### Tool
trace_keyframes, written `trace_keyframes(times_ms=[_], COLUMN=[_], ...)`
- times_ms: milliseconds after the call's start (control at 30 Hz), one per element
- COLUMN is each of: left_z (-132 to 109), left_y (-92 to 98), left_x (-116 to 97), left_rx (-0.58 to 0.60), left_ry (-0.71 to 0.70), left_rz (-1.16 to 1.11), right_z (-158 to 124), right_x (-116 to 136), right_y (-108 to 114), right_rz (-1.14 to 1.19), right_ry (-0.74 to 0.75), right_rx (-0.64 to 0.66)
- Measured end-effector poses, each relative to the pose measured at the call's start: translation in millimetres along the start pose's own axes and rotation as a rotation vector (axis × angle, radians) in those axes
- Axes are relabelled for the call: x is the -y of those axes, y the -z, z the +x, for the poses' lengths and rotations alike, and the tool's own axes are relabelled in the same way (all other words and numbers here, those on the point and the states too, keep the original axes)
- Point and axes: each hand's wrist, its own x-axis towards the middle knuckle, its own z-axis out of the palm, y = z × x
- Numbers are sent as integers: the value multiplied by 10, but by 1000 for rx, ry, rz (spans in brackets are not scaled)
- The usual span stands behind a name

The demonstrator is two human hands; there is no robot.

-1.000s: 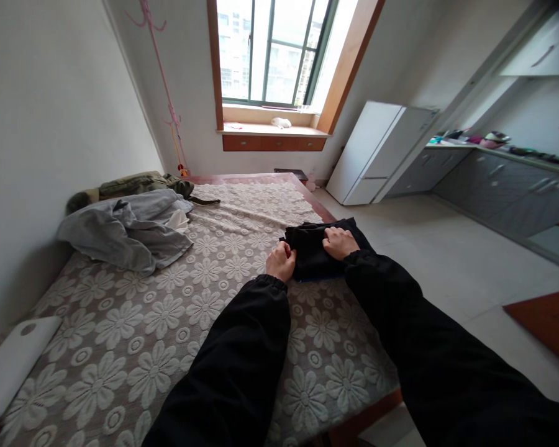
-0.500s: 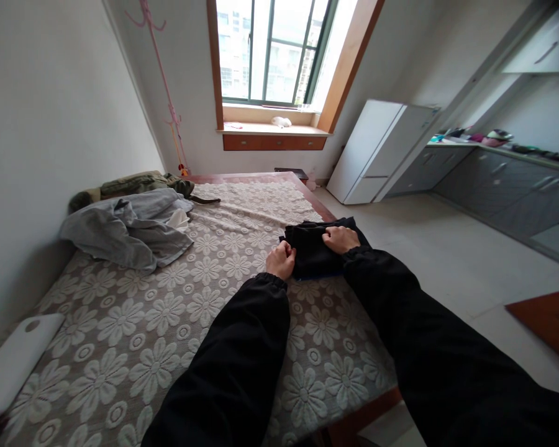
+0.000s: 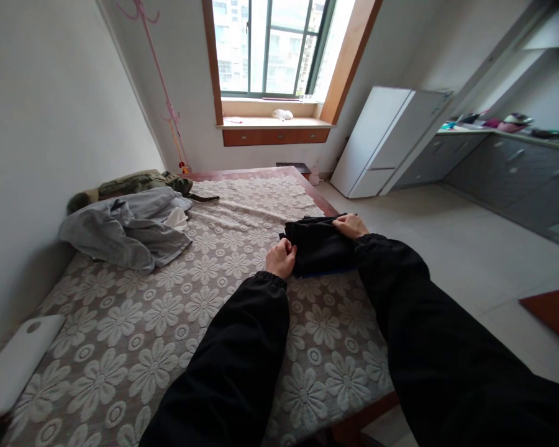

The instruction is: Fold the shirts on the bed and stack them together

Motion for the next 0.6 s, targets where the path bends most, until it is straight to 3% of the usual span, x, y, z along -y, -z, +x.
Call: trace_keyframes(times_ms=[333, 600], left_z=[-7, -17], left_y=[-3, 2], left_x=[-6, -11], left_rx=[-2, -2], left_ry=[-3, 1], left_rz=[3, 0], right_z=[-61, -139], right_x=[-87, -46], right_y=[-13, -132], right_rz=[41, -81], right_ry=[-51, -49], right_rx=[-81, -269])
